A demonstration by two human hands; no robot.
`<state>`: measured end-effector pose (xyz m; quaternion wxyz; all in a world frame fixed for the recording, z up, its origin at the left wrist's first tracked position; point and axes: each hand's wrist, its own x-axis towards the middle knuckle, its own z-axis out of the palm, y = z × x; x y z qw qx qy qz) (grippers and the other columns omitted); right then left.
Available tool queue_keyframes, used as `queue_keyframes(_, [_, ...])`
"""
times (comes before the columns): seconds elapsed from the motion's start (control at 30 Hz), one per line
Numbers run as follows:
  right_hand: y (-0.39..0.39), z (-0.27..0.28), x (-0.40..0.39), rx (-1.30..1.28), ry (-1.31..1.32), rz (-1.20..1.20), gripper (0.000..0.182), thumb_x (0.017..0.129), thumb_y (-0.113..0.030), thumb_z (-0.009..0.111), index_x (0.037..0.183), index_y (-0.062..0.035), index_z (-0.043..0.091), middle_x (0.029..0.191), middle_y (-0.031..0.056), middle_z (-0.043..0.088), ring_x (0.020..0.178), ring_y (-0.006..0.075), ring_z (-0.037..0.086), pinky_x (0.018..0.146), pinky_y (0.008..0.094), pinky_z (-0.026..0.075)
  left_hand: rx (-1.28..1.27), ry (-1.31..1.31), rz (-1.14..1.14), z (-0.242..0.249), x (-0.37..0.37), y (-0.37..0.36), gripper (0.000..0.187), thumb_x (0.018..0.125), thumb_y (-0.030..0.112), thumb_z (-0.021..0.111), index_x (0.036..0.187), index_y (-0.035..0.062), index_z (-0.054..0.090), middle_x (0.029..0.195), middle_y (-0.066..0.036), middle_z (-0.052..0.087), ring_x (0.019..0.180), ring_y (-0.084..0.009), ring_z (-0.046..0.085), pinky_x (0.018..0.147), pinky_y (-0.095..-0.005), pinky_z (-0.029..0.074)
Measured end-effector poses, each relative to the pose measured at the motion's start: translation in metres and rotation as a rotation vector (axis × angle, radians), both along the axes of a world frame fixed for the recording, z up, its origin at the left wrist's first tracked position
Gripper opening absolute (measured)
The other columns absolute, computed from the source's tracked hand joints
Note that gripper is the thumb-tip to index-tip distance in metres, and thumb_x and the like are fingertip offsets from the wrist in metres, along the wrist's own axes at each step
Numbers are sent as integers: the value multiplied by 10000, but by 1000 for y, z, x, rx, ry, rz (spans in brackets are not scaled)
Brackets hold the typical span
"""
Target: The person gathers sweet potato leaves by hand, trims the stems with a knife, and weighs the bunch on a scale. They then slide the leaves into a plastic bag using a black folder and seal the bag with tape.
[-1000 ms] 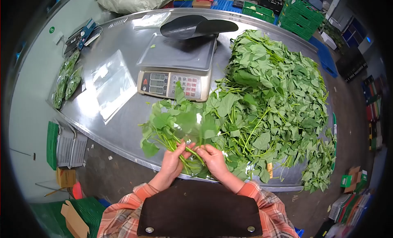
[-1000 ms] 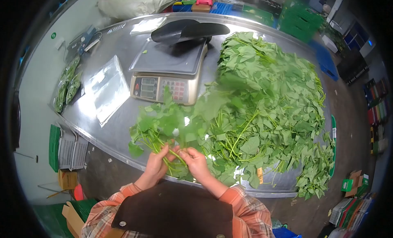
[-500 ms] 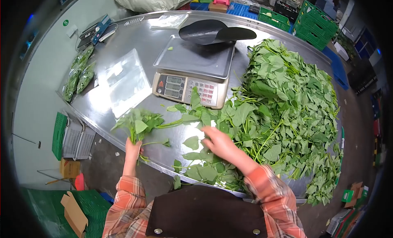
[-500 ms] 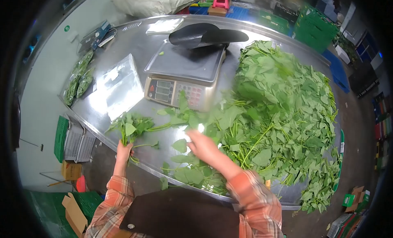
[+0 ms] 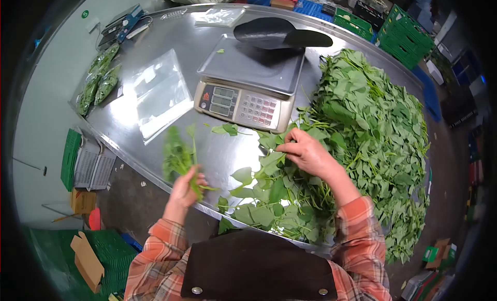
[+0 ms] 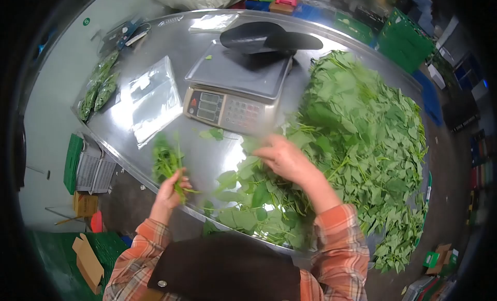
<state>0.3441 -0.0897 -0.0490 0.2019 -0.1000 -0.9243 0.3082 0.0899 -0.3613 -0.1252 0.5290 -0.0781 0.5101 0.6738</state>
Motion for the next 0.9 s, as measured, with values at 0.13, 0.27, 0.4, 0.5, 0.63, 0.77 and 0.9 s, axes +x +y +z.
queue_keyframes(0.13, [-6, 24, 15, 83, 62, 72, 302, 685, -7, 662, 957, -139, 669, 944, 70, 552, 900, 244, 553, 747, 332, 472, 146, -121, -318, -15, 76, 30, 379, 864, 273, 622, 1122, 13, 528, 827, -35, 569, 779, -178, 570, 727, -317, 462])
queue_keyframes(0.27, [-13, -3, 14, 220, 105, -55, 307, 680, -2, 656, 957, -133, 665, 975, 80, 560, 893, 269, 547, 745, 341, 474, 153, -271, -530, 27, 128, 46, 412, 885, 276, 594, 1173, -4, 502, 885, -55, 589, 819, -179, 562, 734, -307, 461])
queue_keyframes(0.4, [-17, -28, 13, 272, 54, -145, 394, 677, 26, 632, 1041, -127, 630, 1048, 102, 540, 908, 279, 534, 764, 352, 472, 257, -273, -525, 19, 121, 33, 350, 897, 283, 576, 1102, 5, 516, 927, -93, 605, 856, -183, 580, 755, -295, 471])
queue_keyframes(0.5, [-25, -26, 14, 292, 102, -355, 457, 710, 41, 604, 1141, -107, 563, 1106, 127, 502, 885, 291, 525, 765, 369, 469, 336, -190, -528, 17, 110, 34, 312, 866, 188, 617, 1101, 10, 515, 911, -85, 602, 833, -169, 584, 730, -269, 482])
queue_keyframes(0.63, [-64, -29, 35, -215, 111, -783, 336, 812, -68, 590, 1138, -20, 526, 1137, 149, 504, 864, 232, 564, 769, 317, 467, 206, 49, -372, 22, 124, 45, 325, 803, 45, 660, 1094, 19, 517, 938, -44, 584, 802, -124, 563, 721, -266, 478])
queue_keyframes(0.77, [-124, -48, 32, -1079, -196, -446, 189, 867, -195, 619, 876, -7, 613, 908, 58, 602, 815, 109, 539, 727, 252, 446, 234, 168, -333, 13, 145, 50, 361, 768, -16, 677, 1089, 9, 514, 977, -19, 562, 839, -105, 565, 734, -272, 479])
queue_keyframes(0.9, [-143, -63, 38, -1156, 315, -501, 170, 874, -159, 610, 885, 11, 607, 894, 75, 617, 861, 115, 560, 743, 238, 453, 145, 142, -362, 13, 152, 59, 281, 811, 26, 634, 1064, 6, 514, 890, -65, 599, 759, -145, 581, 728, -283, 486])
